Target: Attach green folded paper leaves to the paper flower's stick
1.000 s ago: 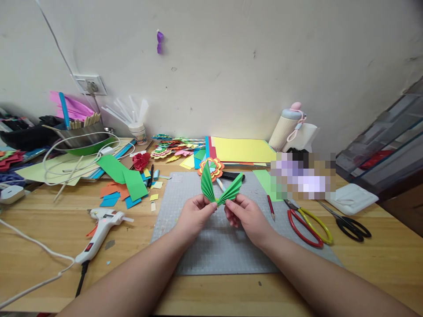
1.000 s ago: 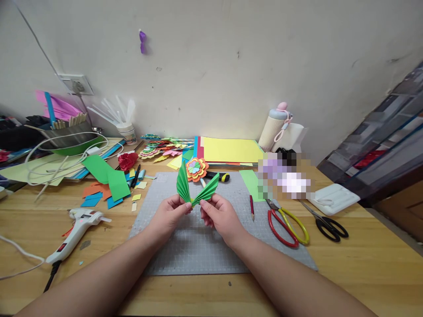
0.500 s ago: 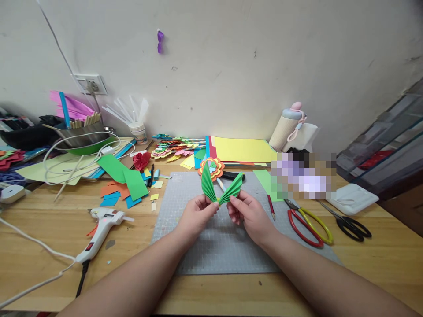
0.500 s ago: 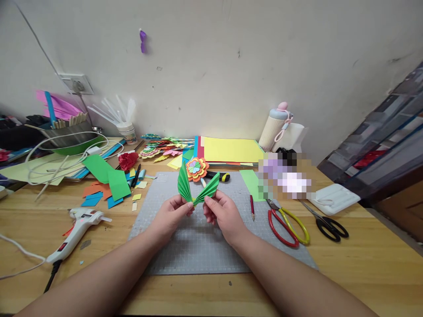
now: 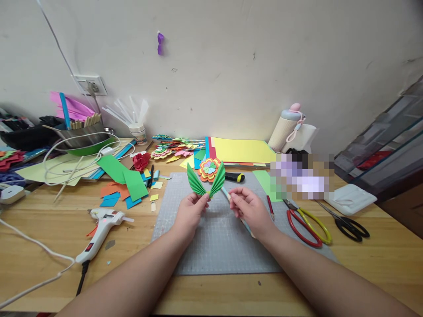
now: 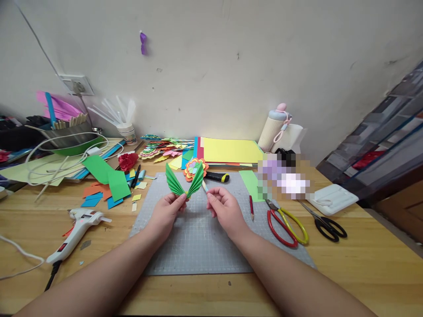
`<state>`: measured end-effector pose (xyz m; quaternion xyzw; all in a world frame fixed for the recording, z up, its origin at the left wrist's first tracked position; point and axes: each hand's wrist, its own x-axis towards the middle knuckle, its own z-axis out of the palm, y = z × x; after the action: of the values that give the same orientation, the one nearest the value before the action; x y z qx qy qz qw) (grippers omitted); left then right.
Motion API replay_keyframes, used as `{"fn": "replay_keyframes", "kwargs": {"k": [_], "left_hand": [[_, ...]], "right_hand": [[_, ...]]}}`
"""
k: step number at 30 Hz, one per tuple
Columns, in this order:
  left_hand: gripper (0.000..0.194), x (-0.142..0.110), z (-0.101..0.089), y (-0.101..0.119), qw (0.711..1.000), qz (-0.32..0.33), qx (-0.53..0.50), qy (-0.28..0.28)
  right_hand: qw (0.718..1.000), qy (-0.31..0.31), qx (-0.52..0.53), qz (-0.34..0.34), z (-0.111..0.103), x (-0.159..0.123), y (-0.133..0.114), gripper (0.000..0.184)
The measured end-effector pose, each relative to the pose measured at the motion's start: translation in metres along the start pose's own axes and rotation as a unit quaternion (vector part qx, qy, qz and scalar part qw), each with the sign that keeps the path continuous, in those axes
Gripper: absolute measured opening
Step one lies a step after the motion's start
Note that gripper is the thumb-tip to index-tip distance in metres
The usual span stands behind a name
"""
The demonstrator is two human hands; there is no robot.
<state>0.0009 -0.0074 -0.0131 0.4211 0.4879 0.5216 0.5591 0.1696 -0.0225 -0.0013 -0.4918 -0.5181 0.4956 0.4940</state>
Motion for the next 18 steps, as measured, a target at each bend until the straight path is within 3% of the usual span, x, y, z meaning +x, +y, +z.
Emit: {"fn": "replay_keyframes", "kwargs": {"k": [2,3,6,8,10,12,13,16,18], "left_hand": [[0.035,0.001,-0.001,0.001,0.999,-0.001,0.01,0.045],[0.035,0.001,-0.001,0.001,0.998,-0.002,0.013,0.06],[0.034,0.002,-0.002,0.003,0.997,-0.007,0.011,0.08],[0.035,0.003,-0.003,0.002,0.996,-0.011,0.004,0.087],[0.036,0.004,-0.004,0.0,0.996,-0.014,-0.004,0.091],[0.039,0.007,-0.006,-0.002,0.995,-0.013,-0.011,0.093],[0.04,0.009,-0.007,-0.004,0.995,-0.011,-0.016,0.097],[0.043,0.013,-0.01,-0.008,0.994,-0.004,-0.034,0.107],[0.042,0.013,-0.01,-0.009,0.994,-0.006,-0.038,0.103]], "right_hand": [[0.986,0.034,-0.152,-0.059,-0.006,0.002,-0.001,0.021],[0.965,0.044,-0.245,-0.078,-0.009,0.004,-0.002,0.022],[0.869,0.03,-0.489,-0.061,-0.016,0.007,0.001,0.027],[0.831,0.003,-0.554,-0.039,-0.018,0.009,0.005,0.026],[0.823,-0.014,-0.567,-0.031,-0.018,0.011,0.01,0.02],[0.838,-0.008,-0.545,-0.028,-0.017,0.013,0.012,0.018],[0.858,0.003,-0.512,-0.028,-0.016,0.014,0.012,0.019],[0.949,0.034,-0.311,-0.036,-0.01,0.01,0.009,0.024],[0.985,0.03,-0.164,-0.041,-0.003,0.002,0.006,0.025]]}}
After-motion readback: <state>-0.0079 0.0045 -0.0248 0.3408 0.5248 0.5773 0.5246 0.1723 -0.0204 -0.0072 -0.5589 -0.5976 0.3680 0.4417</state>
